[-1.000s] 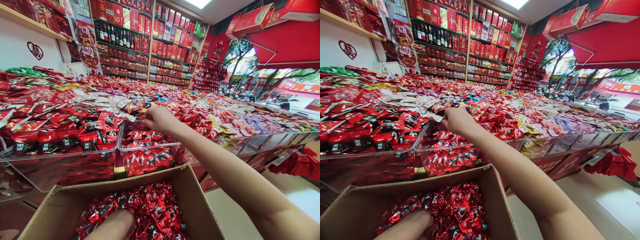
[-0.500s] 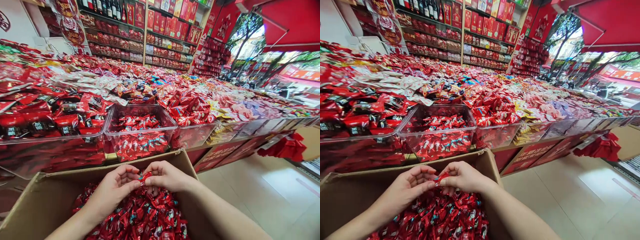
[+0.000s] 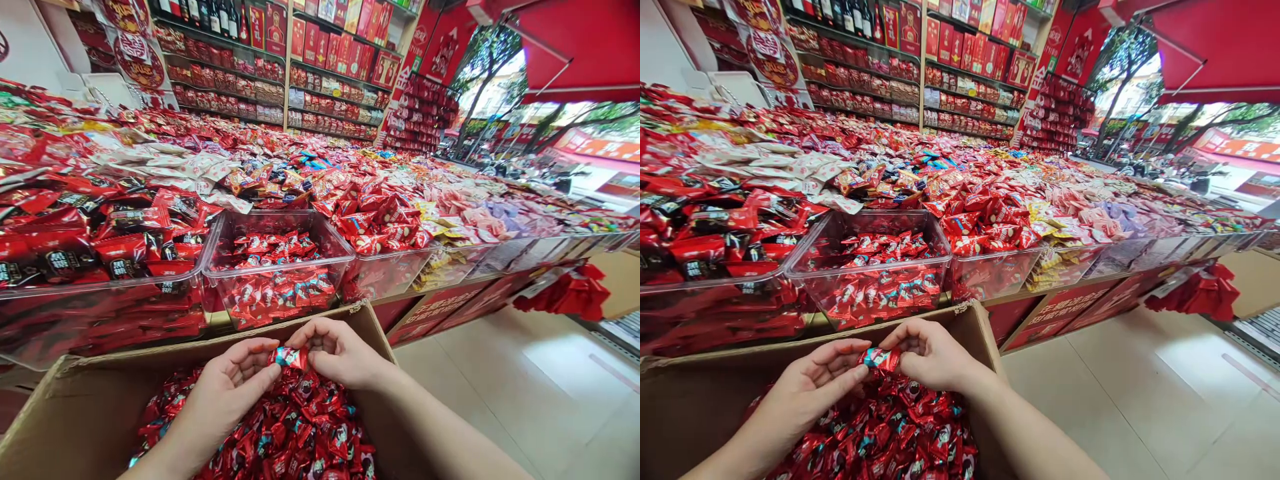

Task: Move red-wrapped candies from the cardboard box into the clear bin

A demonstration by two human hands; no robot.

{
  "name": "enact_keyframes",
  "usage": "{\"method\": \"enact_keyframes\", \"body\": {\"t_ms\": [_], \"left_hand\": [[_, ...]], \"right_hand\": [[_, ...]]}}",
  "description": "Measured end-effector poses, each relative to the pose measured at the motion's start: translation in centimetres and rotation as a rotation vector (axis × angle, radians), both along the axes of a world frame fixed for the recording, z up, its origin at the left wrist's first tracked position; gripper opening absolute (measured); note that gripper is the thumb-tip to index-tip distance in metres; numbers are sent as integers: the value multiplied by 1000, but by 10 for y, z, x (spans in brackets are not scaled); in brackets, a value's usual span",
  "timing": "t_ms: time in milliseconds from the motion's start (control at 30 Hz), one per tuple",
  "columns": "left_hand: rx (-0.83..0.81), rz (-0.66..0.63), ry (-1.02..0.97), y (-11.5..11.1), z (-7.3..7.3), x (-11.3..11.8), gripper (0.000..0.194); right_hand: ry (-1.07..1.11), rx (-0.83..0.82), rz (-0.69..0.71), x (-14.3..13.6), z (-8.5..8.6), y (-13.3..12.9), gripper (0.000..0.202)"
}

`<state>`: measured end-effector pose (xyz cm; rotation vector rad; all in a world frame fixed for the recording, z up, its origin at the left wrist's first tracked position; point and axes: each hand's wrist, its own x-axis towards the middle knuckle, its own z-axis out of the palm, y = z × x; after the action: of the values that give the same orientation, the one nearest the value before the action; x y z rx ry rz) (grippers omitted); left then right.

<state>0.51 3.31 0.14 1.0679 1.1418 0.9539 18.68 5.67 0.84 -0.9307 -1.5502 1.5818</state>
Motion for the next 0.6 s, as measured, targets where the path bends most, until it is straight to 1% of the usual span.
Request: {"method": "enact_keyframes", "body": {"t_ms": [100,200,267,367,467,533,600], "left_hand": [[73,23,33,-1,-1,1,24],[100,-15,53,-1,1,1,22],[85,6,71,-1,4,1,25],[13,86,26,0,7,0,30],[-42,136,-57,2,2,-3,30],[-41,100,-37,3,-5,-4,27],[-19,10,41,2,-13,-3,20]], "right_hand": [[92,-162,13,-2,4,0,22],[53,-199,-23,-5,2,0,30],[-5,-174,-44,-6,0,0,30],[-125,-29,-58,-4,-3,-1,21],[-266,154,-62,1,0,-6,12],[-296,268,-88,4,12,-10,10],[-274,403,-139,5,37,-10,10]]}}
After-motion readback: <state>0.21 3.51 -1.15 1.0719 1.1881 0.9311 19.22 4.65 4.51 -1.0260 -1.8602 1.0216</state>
